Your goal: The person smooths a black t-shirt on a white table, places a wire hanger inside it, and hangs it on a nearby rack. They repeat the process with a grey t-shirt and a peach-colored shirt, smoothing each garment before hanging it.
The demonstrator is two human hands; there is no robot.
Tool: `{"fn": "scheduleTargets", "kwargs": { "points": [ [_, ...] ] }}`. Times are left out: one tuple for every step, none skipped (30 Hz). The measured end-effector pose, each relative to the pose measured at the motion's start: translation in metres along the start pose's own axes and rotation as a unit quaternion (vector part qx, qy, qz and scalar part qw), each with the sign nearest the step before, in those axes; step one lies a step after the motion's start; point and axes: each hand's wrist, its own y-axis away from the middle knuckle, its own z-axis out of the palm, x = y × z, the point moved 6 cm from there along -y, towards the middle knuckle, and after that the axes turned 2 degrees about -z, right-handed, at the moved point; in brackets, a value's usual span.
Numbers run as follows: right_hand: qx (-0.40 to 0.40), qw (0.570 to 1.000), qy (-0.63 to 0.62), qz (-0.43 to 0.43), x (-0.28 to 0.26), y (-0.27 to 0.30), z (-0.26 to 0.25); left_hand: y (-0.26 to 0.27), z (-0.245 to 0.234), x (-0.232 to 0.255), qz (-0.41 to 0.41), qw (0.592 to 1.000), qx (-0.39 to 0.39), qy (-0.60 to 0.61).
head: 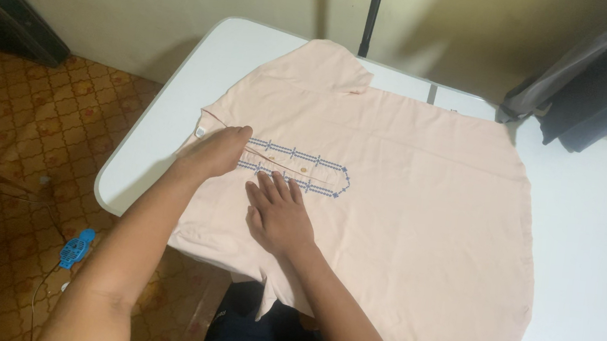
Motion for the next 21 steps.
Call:
{"fn": "scheduleTargets", "kwargs": {
  "points": [
    [0.0, 1.0, 0.0, -0.001, 0.0, 0.0, 0.0, 0.001, -0.003, 0.003, 0.003, 1.0, 0.017, -0.007],
    [-0.001, 1.0, -0.001, -0.003, 0.0, 0.0, 0.0, 0.003, -0.003, 0.005, 0.006, 0.999, 0.034, -0.014],
    [-0.001, 1.0, -0.001, -0.004, -0.001, 0.001, 0.0, 0.005, -0.003, 0.006, 0.009, 0.998, 0.051, -0.021],
    [-0.002, 1.0, -0.003, -0.002, -0.001, 0.001, -0.001, 0.004, -0.002, 0.007, 0.007, 0.998, 0.067, -0.016],
    [-0.003, 1.0, -0.004, 0.0, -0.001, 0.002, -0.001, 0.003, 0.001, 0.007, 0.004, 0.996, 0.083, -0.011],
    [-0.002, 1.0, -0.006, 0.001, -0.001, 0.001, -0.002, 0.001, 0.003, 0.007, 0.001, 0.995, 0.1, -0.007],
    [-0.002, 1.0, -0.006, 0.002, -0.001, 0.001, -0.002, 0.001, 0.006, 0.008, 0.002, 0.993, 0.122, -0.001],
    [0.0, 1.0, -0.007, 0.003, -0.002, 0.001, -0.003, 0.002, 0.008, 0.008, 0.003, 0.99, 0.144, 0.003],
    [0.002, 1.0, -0.008, 0.004, -0.003, 0.001, -0.004, 0.004, 0.01, 0.008, 0.003, 0.986, 0.165, 0.007],
    [-0.002, 1.0, -0.005, 0.004, -0.003, 0.001, -0.004, 0.008, 0.011, 0.01, 0.01, 0.98, 0.198, 0.023],
    [-0.006, 1.0, -0.002, 0.003, -0.002, 0.001, -0.004, 0.012, 0.011, 0.013, 0.017, 0.972, 0.23, 0.039],
    [-0.01, 1.0, -0.001, 0.002, -0.002, 0.001, -0.003, 0.017, 0.009, 0.014, 0.023, 0.963, 0.262, 0.053],
    [-0.009, 1.0, -0.002, 0.003, -0.002, 0.0, -0.002, 0.024, 0.008, 0.015, 0.031, 0.958, 0.276, 0.07],
    [-0.009, 1.0, -0.004, 0.002, -0.002, 0.0, -0.002, 0.032, 0.008, 0.017, 0.039, 0.952, 0.291, 0.088],
    [-0.009, 1.0, -0.005, 0.002, -0.001, 0.0, -0.001, 0.039, 0.007, 0.019, 0.046, 0.945, 0.305, 0.105],
    [-0.01, 1.0, -0.004, 0.002, -0.001, 0.0, 0.0, 0.043, 0.008, 0.017, 0.025, 0.948, 0.296, 0.116],
    [-0.011, 1.0, -0.003, 0.002, -0.001, 0.001, 0.0, 0.048, 0.01, 0.015, 0.003, 0.95, 0.287, 0.126],
    [-0.01, 1.0, -0.001, 0.002, -0.001, 0.0, 0.001, 0.049, 0.01, 0.012, -0.017, 0.95, 0.279, 0.136],
    [-0.01, 1.0, -0.002, 0.0, -0.001, -0.001, 0.001, 0.049, 0.01, 0.01, -0.034, 0.955, 0.273, 0.108],
    [-0.01, 1.0, -0.003, 0.001, 0.0, -0.001, 0.002, 0.049, 0.011, 0.009, -0.049, 0.96, 0.265, 0.082],
    [-0.011, 1.0, -0.005, 0.003, 0.0, 0.0, 0.002, 0.048, 0.012, 0.008, -0.065, 0.963, 0.256, 0.055]
  ]
}}
